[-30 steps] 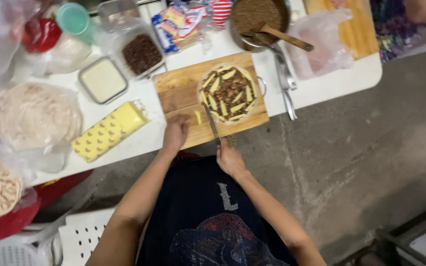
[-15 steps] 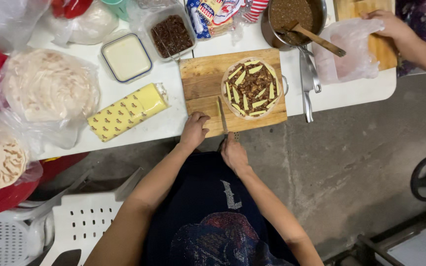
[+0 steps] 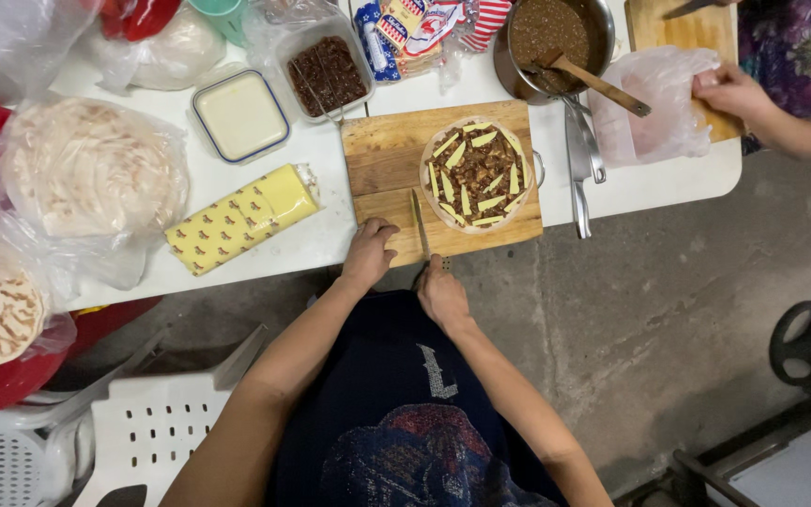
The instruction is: The person slices a block of cheese into thin strips and arranges them on a round food item topped with a brown filling. They then place a flatbread on top of the assembled item.
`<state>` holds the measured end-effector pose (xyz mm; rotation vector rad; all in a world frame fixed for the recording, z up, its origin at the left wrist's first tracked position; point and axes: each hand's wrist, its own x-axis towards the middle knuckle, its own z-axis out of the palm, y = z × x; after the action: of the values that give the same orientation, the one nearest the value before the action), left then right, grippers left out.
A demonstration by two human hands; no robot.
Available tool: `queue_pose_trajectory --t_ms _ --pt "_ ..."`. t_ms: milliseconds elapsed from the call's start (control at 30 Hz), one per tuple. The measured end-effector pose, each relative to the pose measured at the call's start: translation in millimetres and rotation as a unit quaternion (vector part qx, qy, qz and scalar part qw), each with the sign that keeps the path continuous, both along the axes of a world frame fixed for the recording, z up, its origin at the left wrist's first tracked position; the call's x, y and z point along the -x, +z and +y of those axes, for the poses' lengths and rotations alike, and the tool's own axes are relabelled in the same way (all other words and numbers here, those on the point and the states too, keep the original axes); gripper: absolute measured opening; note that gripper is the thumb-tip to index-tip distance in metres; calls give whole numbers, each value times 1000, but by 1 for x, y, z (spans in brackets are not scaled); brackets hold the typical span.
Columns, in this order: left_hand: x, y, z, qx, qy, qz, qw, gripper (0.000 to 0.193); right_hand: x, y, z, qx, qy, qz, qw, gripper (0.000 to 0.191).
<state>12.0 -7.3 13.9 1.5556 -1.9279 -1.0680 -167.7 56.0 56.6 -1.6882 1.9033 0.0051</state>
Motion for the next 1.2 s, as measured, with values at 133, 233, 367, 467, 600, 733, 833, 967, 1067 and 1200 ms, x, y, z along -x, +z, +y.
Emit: queue_pose_trajectory --t_ms 133,233,367,467,600,733,833,967,1067,1200 --pt "1 4 -2 -24 -8 -17 1000 54 -3 3 -1 1 2 20 1000 28" --pt "0 7 -3 -44 -7 -16 999 52 -4 6 -1 9 -7 7 1000 27" --pt "0 9 -4 -43 -10 -18 999 53 -4 9 -3 2 -8 14 1000 24" --pt "0 9 -4 -40 -10 -18 999 53 -3 8 -3 2 -8 15 1000 24" --pt "0 8 -4 -49 -10 -18 999 52 -3 7 -2 2 -7 6 1000 24" --pt "0 7 -4 -46 -12 -14 999 53 -2 6 -3 -5 -4 6 1000 25" --pt "0 7 -3 -41 -8 -12 999 53 -2 6 -3 -8 -7 6 1000 26" --pt "0 7 -3 -30 -6 -9 999 53 -3 6 -4 -21 -10 7 1000 27" --pt "0 7 -3 -41 -6 -9 999 53 -3 7 -5 -28 -12 7 1000 28" --pt "0 6 -3 -39 -9 -10 999 52 -4 10 -6 -35 -16 7 999 29"
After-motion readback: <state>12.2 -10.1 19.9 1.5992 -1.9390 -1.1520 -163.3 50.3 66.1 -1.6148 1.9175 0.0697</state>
